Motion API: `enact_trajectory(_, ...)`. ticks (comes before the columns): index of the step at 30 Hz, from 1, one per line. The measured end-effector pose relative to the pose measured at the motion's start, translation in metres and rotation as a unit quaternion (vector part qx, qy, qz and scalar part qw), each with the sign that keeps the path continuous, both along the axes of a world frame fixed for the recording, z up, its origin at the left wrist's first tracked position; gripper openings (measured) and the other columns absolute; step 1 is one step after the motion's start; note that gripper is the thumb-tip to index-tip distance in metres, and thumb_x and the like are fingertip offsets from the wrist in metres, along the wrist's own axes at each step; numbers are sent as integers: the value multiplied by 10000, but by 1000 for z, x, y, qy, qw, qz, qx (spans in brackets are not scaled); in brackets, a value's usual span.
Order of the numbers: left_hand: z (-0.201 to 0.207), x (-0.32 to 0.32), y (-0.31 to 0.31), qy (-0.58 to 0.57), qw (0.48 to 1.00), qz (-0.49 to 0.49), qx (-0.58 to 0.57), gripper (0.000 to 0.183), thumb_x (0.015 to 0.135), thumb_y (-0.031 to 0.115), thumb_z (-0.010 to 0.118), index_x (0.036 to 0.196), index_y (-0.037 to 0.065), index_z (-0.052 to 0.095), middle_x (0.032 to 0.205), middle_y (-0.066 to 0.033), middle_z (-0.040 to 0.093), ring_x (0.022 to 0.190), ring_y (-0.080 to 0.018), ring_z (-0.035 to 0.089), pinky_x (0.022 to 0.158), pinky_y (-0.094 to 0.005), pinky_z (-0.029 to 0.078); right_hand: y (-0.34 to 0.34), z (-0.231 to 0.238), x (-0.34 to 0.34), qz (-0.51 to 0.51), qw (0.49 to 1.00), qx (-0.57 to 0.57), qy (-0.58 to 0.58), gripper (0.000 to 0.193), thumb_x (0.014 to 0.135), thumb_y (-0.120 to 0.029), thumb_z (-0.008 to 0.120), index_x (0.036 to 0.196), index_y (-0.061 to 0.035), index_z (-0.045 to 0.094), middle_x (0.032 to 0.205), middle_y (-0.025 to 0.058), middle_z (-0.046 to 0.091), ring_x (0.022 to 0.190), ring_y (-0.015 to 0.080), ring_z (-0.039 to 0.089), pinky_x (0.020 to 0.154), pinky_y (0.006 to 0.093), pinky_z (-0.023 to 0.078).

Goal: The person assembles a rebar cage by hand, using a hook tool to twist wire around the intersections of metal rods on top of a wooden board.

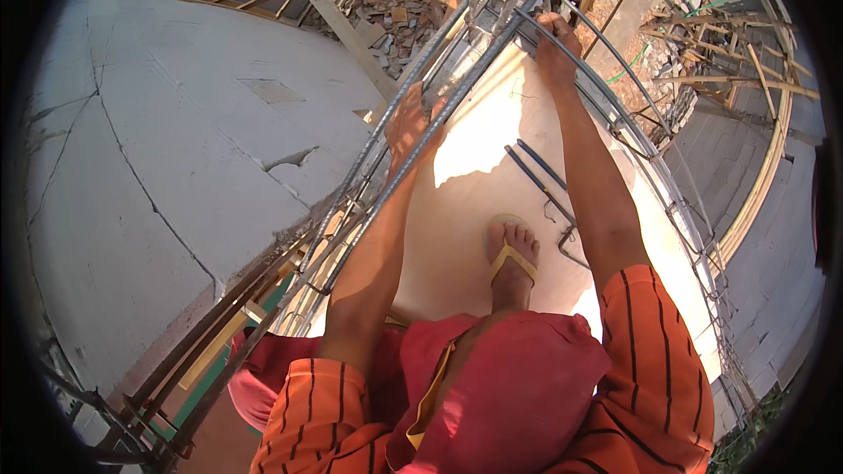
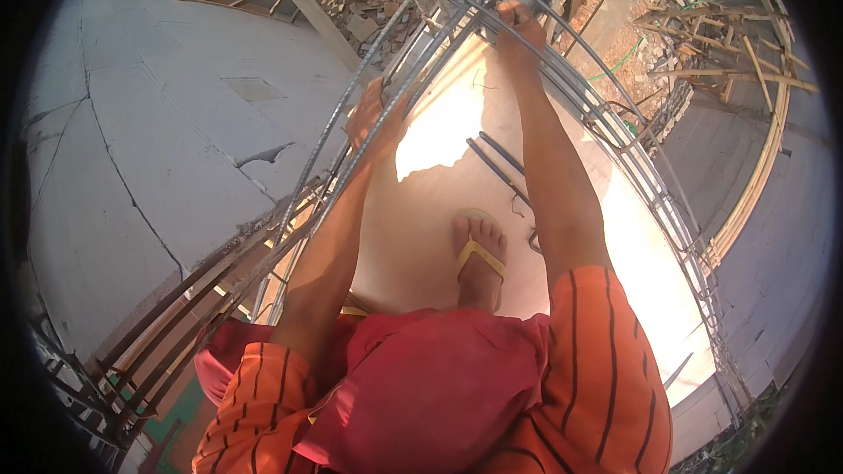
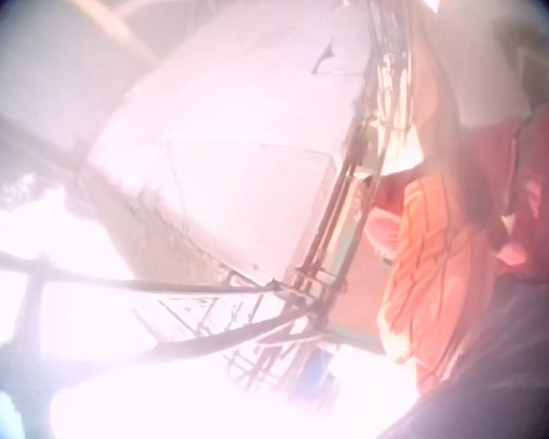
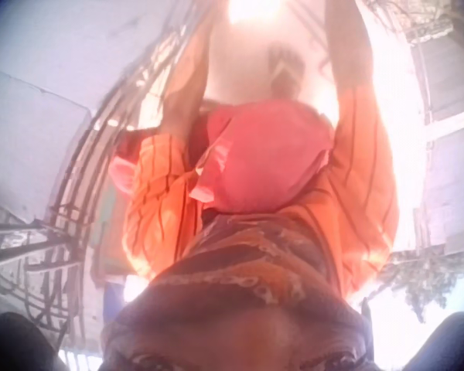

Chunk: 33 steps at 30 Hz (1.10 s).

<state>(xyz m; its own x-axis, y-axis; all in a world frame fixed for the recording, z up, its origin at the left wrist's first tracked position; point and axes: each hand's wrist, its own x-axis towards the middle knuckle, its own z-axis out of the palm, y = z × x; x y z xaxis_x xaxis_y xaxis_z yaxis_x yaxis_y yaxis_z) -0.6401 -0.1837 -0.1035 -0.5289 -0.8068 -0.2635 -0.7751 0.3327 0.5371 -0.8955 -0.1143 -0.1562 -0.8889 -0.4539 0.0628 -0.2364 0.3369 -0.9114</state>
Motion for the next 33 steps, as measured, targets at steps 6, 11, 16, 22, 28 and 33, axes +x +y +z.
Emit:
enact_trajectory(6, 14, -13, 11, -33, 998, 24, -46, 660, 879, 383, 520, 1353, -56, 385, 1312, -265, 466, 1248, -419, 412, 1058, -490, 309, -3, -12, -1, 39, 996, -74, 19, 210, 961, -203, 536, 971, 1, 582, 772, 8, 546, 700, 87, 483, 641, 249, 412)
enact_trajectory(11, 67, -38, 59, 148, 981, -125, 18, 460, 823, 213, 589, 1235, 14, 536, 1280, -205, 491, 1204, -380, 437, 1033, -468, 330, 7, 0, -7, 27, 999, -33, 9, 344, 940, -312, 549, 1065, 4, 601, 739, 47, 573, 691, 119, 512, 655, 280, 436)
enact_trajectory(16, 117, -52, 51, 213, 947, -116, -210, 607, 728, 227, 690, 1282, 67, 500, 1250, -156, 516, 1168, -363, 467, 985, -486, 359, 3, 15, 5, 38, 999, -6, 19, 268, 944, -259, 548, 989, 1, 592, 752, 47, 549, 726, 110, 523, 671, 282, 436)
enact_trajectory(22, 116, -86, 7, -109, 987, -39, -112, 877, 721, 250, 678, 1405, -79, 237, 1360, -274, 385, 1292, -389, 371, 1070, -506, 268, -1, 21, 8, 47, 993, 96, 52, 242, 902, -205, 602, 1046, -13, 573, 834, 104, 651, 762, 167, 599, 685, 317, 469)
enact_trajectory(28, 103, -91, -1, -63, 987, -39, -140, 514, 731, 79, 593, 1210, -37, 447, 1085, -196, 548, 989, -336, 570, 849, -425, 448, 0, -6, -3, 22, 994, -18, 108, 373, 888, -365, 591, 1024, -19, 602, 742, 175, 610, 723, 307, 626, 659, 382, 464)
enact_trajectory(33, 95, -85, -9, -44, 989, -27, -141, 479, 699, 63, 638, 1146, -20, 488, 983, -165, 570, 876, -316, 614, 763, -402, 487, -3, 23, 10, 53, 989, 115, 74, 229, 871, -140, 619, 1046, 6, 593, 858, 73, 665, 770, 147, 601, 715, 269, 475)
